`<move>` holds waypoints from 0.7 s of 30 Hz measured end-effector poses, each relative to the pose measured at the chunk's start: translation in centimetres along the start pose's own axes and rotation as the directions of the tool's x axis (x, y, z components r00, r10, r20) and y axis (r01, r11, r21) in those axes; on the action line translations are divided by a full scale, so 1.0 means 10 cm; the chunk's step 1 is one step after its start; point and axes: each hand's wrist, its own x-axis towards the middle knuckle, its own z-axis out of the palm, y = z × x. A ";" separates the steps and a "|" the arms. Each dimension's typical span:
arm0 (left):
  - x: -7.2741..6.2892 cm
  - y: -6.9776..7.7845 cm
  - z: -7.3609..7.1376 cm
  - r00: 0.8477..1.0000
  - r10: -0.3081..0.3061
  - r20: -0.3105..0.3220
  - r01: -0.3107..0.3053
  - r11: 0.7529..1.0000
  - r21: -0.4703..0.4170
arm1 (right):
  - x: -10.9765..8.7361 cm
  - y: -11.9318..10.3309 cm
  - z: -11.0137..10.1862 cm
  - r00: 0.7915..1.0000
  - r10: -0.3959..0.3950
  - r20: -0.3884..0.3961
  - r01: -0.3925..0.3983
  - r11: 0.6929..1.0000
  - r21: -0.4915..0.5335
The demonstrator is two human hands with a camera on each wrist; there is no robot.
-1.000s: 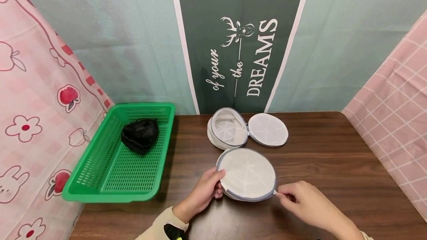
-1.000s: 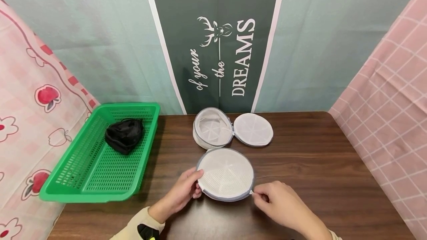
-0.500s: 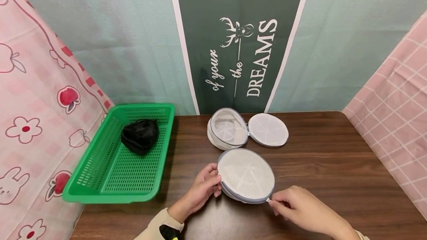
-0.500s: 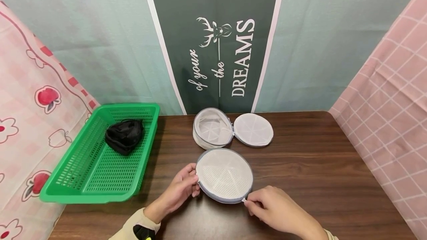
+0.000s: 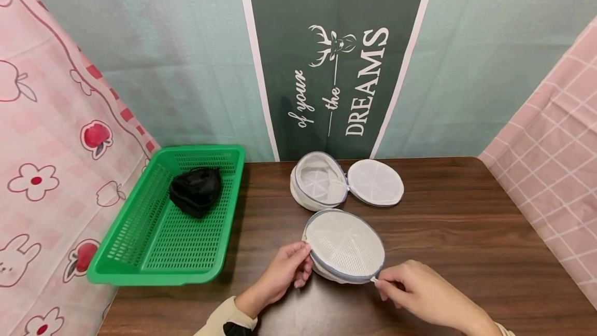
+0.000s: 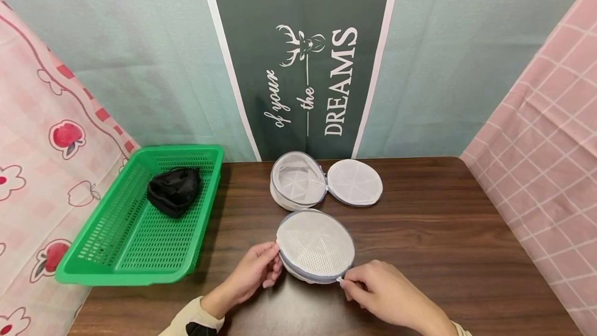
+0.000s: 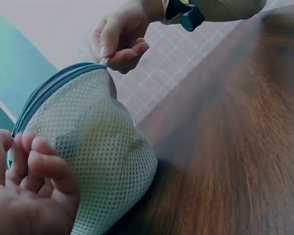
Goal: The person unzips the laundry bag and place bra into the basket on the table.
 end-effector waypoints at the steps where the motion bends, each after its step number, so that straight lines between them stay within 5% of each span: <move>1: -0.01 0.00 0.01 1.000 -0.006 0.025 0.006 1.000 0.009 | 0.01 0.00 0.00 1.000 0.000 -0.001 0.000 1.000 0.001; 5: -0.05 -0.01 0.03 0.989 -0.008 0.148 0.001 0.999 0.048 | 0.03 0.00 0.01 1.000 0.007 -0.004 -0.007 1.000 0.007; 10: -0.08 0.00 0.08 0.954 0.012 0.301 -0.037 0.996 0.077 | 0.05 -0.01 0.02 1.000 0.013 0.003 -0.013 1.000 0.021; 21: -0.07 -0.03 0.21 0.912 -0.038 0.408 0.006 0.997 0.080 | 0.07 -0.03 0.06 1.000 -0.017 -0.009 0.017 0.999 0.031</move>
